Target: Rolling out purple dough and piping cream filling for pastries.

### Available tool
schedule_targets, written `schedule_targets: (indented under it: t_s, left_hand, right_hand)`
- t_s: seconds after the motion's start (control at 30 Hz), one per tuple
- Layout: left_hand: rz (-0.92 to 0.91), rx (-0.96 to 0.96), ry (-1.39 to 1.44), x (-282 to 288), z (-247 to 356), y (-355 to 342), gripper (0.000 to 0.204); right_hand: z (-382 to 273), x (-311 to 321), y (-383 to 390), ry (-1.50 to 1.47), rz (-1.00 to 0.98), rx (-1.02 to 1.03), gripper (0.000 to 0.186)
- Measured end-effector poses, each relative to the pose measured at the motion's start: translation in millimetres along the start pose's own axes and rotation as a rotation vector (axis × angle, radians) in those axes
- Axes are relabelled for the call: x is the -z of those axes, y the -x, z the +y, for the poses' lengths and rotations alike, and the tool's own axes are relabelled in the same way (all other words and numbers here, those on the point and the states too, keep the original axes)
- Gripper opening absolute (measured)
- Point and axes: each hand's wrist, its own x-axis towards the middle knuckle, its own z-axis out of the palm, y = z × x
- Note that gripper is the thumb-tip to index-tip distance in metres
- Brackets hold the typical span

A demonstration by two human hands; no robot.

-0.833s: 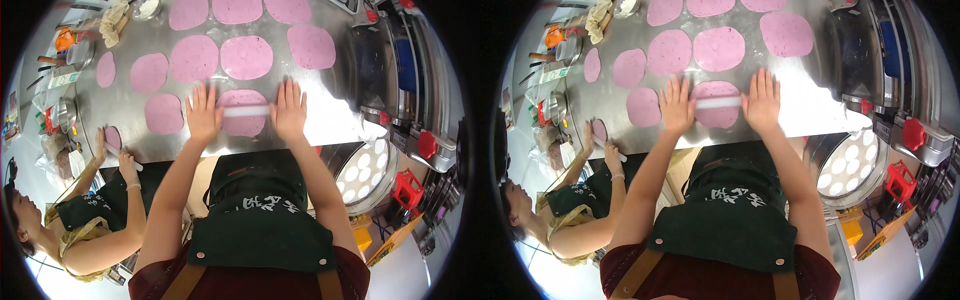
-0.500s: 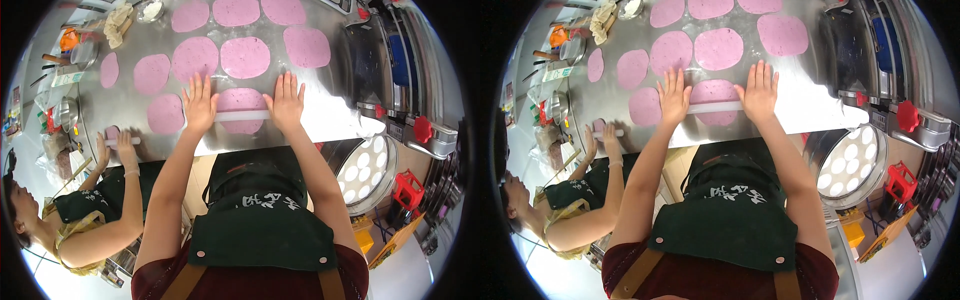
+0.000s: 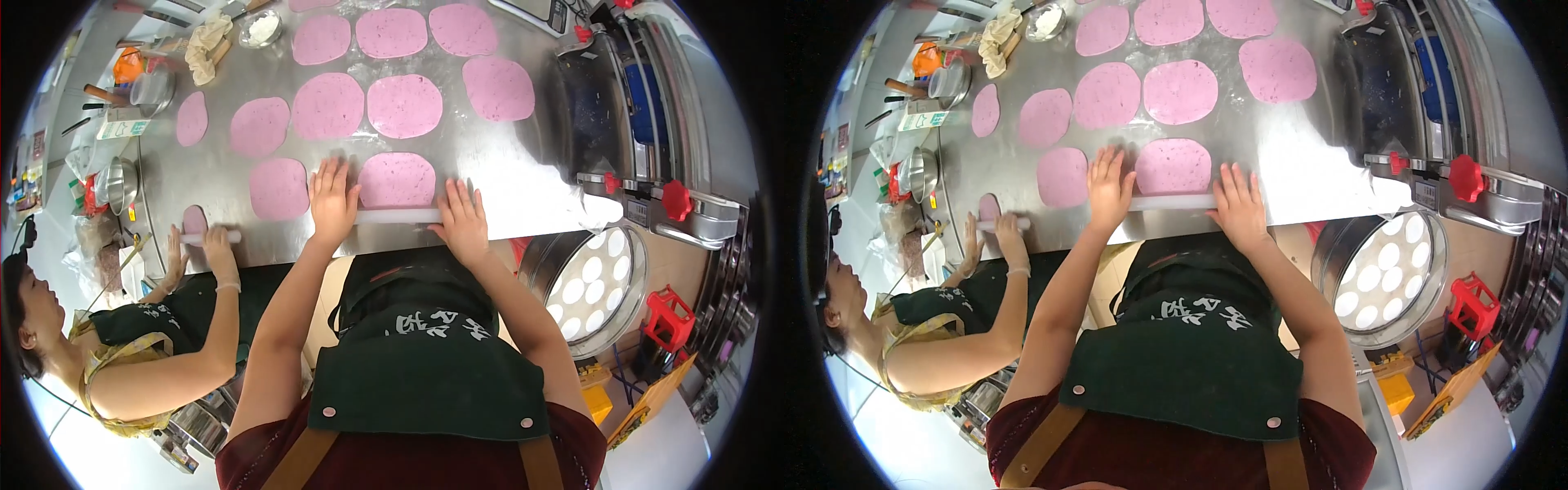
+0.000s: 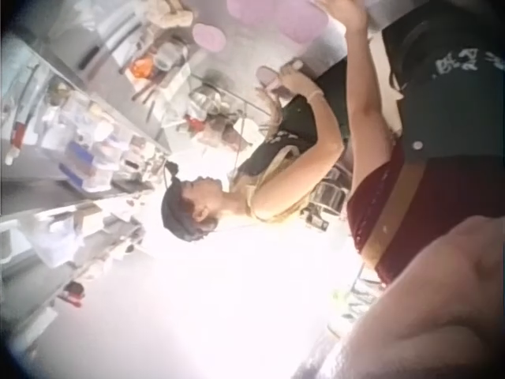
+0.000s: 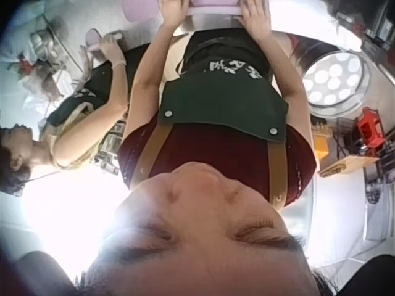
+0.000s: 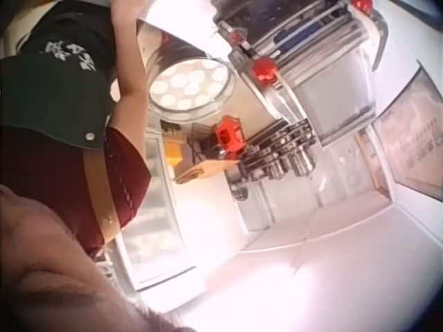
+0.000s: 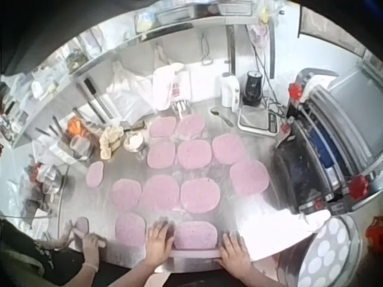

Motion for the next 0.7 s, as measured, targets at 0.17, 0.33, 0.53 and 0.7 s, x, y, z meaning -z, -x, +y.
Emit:
schedule_targets:
  t_s: [0.17, 0.33, 0.53, 0.7]
  left_hand:
    - [-0.056, 0.283, 0.497, -15, 2, -36, 0.026]
    - [-0.302, 0.61, 0.686, -33, -2, -52, 0.032]
    - [-0.468, 0.622, 0.499, -26, 15, -61, 0.03]
    - [-0.155, 0.413, 0.268, -31, 25, -41, 0.019]
  right_hand:
    - [-5, 7, 13, -0.015, 0.076, 0.119, 0.028]
    - [0, 34, 57, -0.077, 0.087, -0.013, 0.025]
    - [35, 39, 112, -0.066, 0.193, -0.452, 0.028]
    - [75, 36, 77, -0.284, 0.327, -0.753, 0.033]
